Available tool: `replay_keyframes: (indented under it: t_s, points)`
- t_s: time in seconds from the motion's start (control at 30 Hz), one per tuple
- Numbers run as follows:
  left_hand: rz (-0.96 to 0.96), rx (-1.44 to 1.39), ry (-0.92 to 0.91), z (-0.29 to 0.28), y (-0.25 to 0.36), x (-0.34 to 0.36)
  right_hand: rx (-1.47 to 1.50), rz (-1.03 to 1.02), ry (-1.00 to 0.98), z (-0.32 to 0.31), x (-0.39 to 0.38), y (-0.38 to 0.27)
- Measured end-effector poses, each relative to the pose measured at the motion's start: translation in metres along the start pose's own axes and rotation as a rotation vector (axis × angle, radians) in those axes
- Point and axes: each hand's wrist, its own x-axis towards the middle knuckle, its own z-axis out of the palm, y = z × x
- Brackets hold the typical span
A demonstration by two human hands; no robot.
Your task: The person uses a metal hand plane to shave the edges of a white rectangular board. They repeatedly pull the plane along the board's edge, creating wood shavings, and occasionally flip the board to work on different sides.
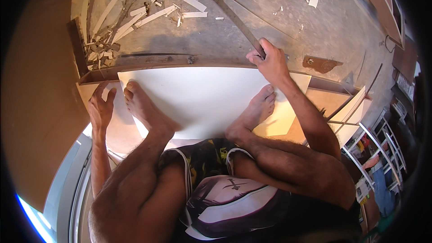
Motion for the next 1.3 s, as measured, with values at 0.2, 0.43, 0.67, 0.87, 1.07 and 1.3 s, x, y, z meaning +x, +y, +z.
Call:
replay_keyframes:
  t_s: [0.2,0.43,0.67,0.87,1.07,1.3]
  points:
    - [-0.020,-0.015,0.006,0.003,-0.001,-0.004,-0.101,-0.065,-0.192,-0.002,0.000,-0.003]
    - [-0.200,-0.210,-0.035,0.014,-0.014,-0.004,-0.210,-0.166,-0.160,0.003,-0.021,-0.022]
    - [-0.193,-0.418,0.129,0.030,0.003,0.014,-0.204,-0.176,-0.151,0.003,-0.010,-0.038]
    - [-0.094,-0.499,-0.083,0.045,0.008,0.045,-0.273,-0.224,-0.137,-0.041,0.014,-0.063]
    - [-0.113,-0.608,0.268,0.042,-0.025,0.060,-0.370,-0.576,-0.403,-0.066,0.052,-0.158]
    - [-0.176,-1.216,0.049,0.008,-0.018,0.048,-0.179,-0.399,-0.576,0.112,0.110,-0.152]
